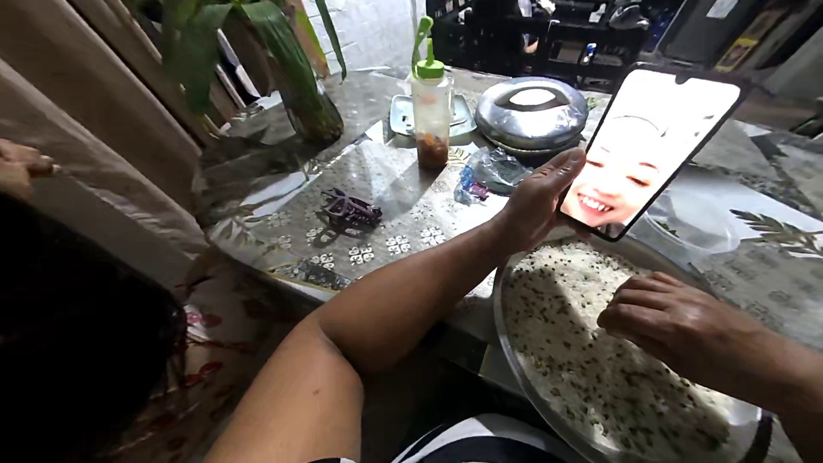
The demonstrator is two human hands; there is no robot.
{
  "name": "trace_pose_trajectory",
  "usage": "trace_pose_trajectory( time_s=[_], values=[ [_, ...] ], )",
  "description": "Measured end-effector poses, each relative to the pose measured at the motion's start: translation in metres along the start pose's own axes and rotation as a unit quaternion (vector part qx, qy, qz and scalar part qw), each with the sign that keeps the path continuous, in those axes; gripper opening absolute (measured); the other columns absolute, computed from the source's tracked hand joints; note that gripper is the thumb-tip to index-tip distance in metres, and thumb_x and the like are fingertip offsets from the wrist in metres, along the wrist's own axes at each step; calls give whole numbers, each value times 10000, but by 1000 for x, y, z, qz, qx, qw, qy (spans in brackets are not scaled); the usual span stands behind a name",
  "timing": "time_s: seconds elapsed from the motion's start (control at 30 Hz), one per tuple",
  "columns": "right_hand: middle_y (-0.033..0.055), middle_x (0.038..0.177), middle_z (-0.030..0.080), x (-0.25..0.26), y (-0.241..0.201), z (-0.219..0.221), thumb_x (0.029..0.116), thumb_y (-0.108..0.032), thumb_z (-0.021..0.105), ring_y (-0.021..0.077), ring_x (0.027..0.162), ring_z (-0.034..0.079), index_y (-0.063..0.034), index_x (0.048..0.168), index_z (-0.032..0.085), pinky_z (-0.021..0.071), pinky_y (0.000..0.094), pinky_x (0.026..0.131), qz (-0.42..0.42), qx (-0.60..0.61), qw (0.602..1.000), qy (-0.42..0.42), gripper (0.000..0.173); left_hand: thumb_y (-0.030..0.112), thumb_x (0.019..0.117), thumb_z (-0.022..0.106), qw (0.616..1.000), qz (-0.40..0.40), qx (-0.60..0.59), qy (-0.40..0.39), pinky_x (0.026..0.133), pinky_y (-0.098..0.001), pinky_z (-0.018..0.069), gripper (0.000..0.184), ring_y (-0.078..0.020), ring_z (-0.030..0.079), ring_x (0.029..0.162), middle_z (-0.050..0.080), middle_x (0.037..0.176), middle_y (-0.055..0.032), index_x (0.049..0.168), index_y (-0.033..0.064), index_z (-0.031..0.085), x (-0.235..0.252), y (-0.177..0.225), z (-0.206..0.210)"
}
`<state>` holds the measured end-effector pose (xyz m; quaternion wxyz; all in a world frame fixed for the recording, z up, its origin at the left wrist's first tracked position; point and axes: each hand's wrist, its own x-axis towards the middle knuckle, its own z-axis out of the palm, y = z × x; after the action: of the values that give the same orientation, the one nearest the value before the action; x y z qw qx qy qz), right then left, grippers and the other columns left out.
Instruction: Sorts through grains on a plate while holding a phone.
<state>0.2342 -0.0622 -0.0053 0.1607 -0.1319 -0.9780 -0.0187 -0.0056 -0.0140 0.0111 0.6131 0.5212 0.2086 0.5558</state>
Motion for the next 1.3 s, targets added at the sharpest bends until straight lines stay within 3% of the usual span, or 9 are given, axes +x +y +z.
trace_pose_trajectory(
  time_s=[0.1,0.23,0.3,0.4,0.57,0.7,0.97,1.2,1.3],
  values=[
    [40,855,709,-2,4,1,1052,-288,451,246,849,689,-159,940,705,539,429,743,-6,1,1000,8,306,251,1123,234,999,20,-32,-9,657,-330,608,342,-157,708,824,684,979,-55,1288,93,487,1,-2,0],
    [114,887,724,1,5,-6,1031,-227,504,332,875,703,-95,964,723,542,506,764,-1,31,999,-34,264,226,1113,205,997,61,-44,-32,612,-303,588,333,-143,693,776,672,942,-41,1225,95,490,3,8,-5],
    [110,898,731,1,4,-8,1028,-232,518,328,894,704,-95,968,732,541,499,780,5,29,999,-37,260,254,1110,204,995,74,-45,-44,599,-303,589,353,-148,697,759,687,934,-49,1198,102,510,3,18,-8],
    [90,885,728,-1,6,-5,1040,-261,496,306,887,702,-109,961,729,541,480,774,3,27,999,-22,289,305,1107,196,989,93,-79,-81,624,-349,599,361,-202,710,829,684,994,-84,1228,122,483,4,29,-13],
    [144,915,736,1,4,-10,1027,-212,535,362,910,705,-58,975,741,534,522,784,17,45,997,-59,263,355,1096,154,978,106,-121,-132,621,-383,601,441,-253,714,907,684,1085,-123,1227,112,497,6,34,-20],
    [184,938,739,4,2,-16,1005,-155,578,401,934,706,-15,985,740,533,559,819,25,60,994,-82,216,389,1086,151,979,112,-118,-123,681,-375,599,490,-210,697,867,676,985,-95,1158,91,532,2,53,-24],
    [203,944,738,5,1,-18,1005,-132,579,418,949,703,1,989,742,528,566,841,31,67,993,-92,211,428,1085,101,976,126,-109,-142,636,-393,591,560,-241,681,804,633,870,-107,1011,80,532,5,74,-41],
    [197,950,734,4,2,-18,1022,-152,559,412,949,698,-6,1005,735,524,559,837,25,63,993,-97,229,401,1072,142,968,160,-82,-177,592,-365,567,466,-230,655,720,621,812,-77,936,136,501,11,74,-55],
    [199,956,736,4,3,-18,1024,-158,559,412,946,700,-6,1007,737,524,563,834,21,63,993,-96,234,394,1071,219,960,182,-97,-190,572,-366,567,398,-228,661,712,634,818,-60,918,170,510,11,75,-57]
  ],
)
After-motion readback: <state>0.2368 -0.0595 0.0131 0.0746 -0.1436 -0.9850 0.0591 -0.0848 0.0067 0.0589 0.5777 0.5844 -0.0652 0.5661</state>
